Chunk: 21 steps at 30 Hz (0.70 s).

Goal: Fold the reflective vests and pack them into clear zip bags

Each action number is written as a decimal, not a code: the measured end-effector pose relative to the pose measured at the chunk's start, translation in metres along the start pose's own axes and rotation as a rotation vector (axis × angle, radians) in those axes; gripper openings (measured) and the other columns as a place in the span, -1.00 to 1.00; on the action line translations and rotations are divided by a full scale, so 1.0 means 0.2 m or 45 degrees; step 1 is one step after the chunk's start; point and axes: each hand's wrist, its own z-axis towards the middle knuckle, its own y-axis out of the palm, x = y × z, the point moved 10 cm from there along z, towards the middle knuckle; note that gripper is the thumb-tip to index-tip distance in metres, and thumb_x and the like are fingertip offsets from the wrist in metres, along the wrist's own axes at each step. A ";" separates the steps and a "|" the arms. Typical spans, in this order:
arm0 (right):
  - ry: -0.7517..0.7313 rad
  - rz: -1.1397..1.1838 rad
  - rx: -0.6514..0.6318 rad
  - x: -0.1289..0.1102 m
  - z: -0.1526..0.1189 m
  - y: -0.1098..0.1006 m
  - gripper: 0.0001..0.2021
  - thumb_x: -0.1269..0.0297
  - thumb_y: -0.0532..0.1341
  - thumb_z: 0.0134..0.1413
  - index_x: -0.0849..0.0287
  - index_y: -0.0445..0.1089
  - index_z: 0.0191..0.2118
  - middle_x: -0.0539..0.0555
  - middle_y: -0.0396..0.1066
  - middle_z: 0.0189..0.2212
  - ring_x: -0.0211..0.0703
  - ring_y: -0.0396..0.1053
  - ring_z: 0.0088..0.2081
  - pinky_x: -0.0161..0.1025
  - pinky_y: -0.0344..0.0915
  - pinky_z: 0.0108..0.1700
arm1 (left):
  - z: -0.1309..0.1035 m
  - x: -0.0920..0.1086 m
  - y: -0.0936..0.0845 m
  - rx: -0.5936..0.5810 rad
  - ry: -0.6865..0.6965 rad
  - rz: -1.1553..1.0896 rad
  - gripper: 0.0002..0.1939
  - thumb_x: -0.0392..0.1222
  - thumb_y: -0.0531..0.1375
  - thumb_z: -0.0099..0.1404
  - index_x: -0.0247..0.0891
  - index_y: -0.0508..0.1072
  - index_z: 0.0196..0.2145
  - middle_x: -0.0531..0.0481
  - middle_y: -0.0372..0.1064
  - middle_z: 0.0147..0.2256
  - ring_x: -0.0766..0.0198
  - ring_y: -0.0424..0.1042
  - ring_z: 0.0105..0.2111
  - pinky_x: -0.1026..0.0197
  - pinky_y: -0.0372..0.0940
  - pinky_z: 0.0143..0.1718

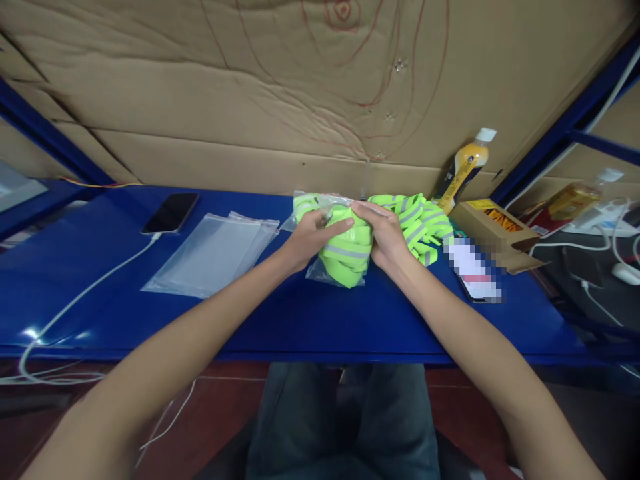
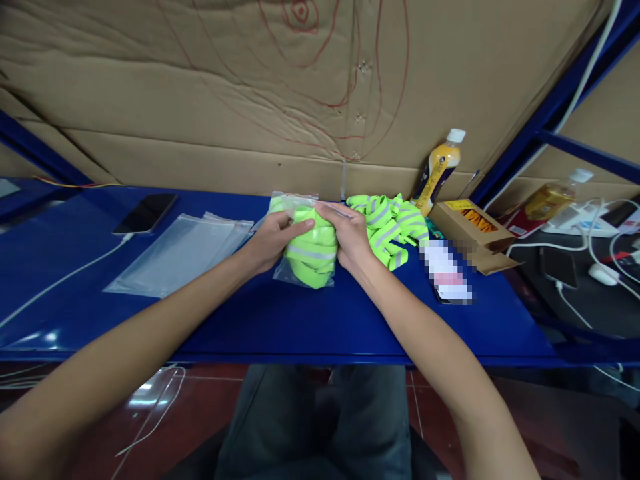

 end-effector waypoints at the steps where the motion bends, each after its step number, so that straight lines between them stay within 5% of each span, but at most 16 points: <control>1: -0.001 -0.012 -0.002 0.00 0.00 0.00 -0.65 0.10 0.65 -0.32 0.07 0.68 -0.33 0.01 0.68 -0.32 -0.10 0.59 -0.24 -0.15 0.54 -0.08 | 0.00 0.00 0.00 0.000 0.011 0.015 -0.51 0.10 0.61 0.13 -0.28 0.68 -0.14 -0.12 0.67 -0.18 0.15 0.63 -0.22 0.20 0.52 -0.17; 6: -0.050 -0.042 -0.087 -0.03 0.02 0.02 -0.62 0.01 0.64 -0.23 0.04 0.70 -0.27 0.01 0.71 -0.18 -0.09 0.61 -0.08 -0.18 0.53 0.04 | 0.02 0.03 -0.08 0.095 0.074 0.008 -0.52 0.01 0.63 0.07 -0.27 0.67 -0.15 -0.13 0.66 -0.13 0.11 0.64 -0.18 0.17 0.54 -0.15; 10: -0.041 -0.096 -0.149 0.02 0.03 0.04 -0.56 -0.09 0.65 -0.22 0.05 0.69 -0.25 0.00 0.70 -0.22 -0.11 0.60 -0.14 -0.18 0.52 0.03 | 0.03 0.01 -0.14 0.177 0.039 -0.042 -0.49 0.02 0.66 -0.03 -0.30 0.64 -0.23 -0.12 0.67 -0.23 0.09 0.65 -0.28 0.12 0.55 -0.17; 17: -0.196 -0.245 -0.096 -0.01 0.01 0.01 -0.60 -0.15 0.63 -0.20 0.03 0.70 -0.33 -0.02 0.66 -0.34 -0.11 0.56 -0.24 -0.12 0.51 0.01 | 0.02 0.04 -0.10 0.199 0.084 -0.046 -0.46 0.29 0.54 0.15 -0.25 0.60 -0.25 -0.08 0.64 -0.27 0.11 0.63 -0.24 0.16 0.51 -0.17; 21: -0.298 -0.341 -0.070 -0.03 -0.01 0.01 -0.58 -0.23 0.54 -0.03 0.04 0.61 -0.47 -0.02 0.58 -0.40 -0.11 0.51 -0.27 -0.15 0.47 -0.12 | 0.01 0.06 -0.11 0.260 0.145 -0.002 -0.50 0.25 0.54 0.14 -0.23 0.57 -0.32 -0.03 0.58 -0.35 0.13 0.59 -0.26 0.18 0.47 -0.23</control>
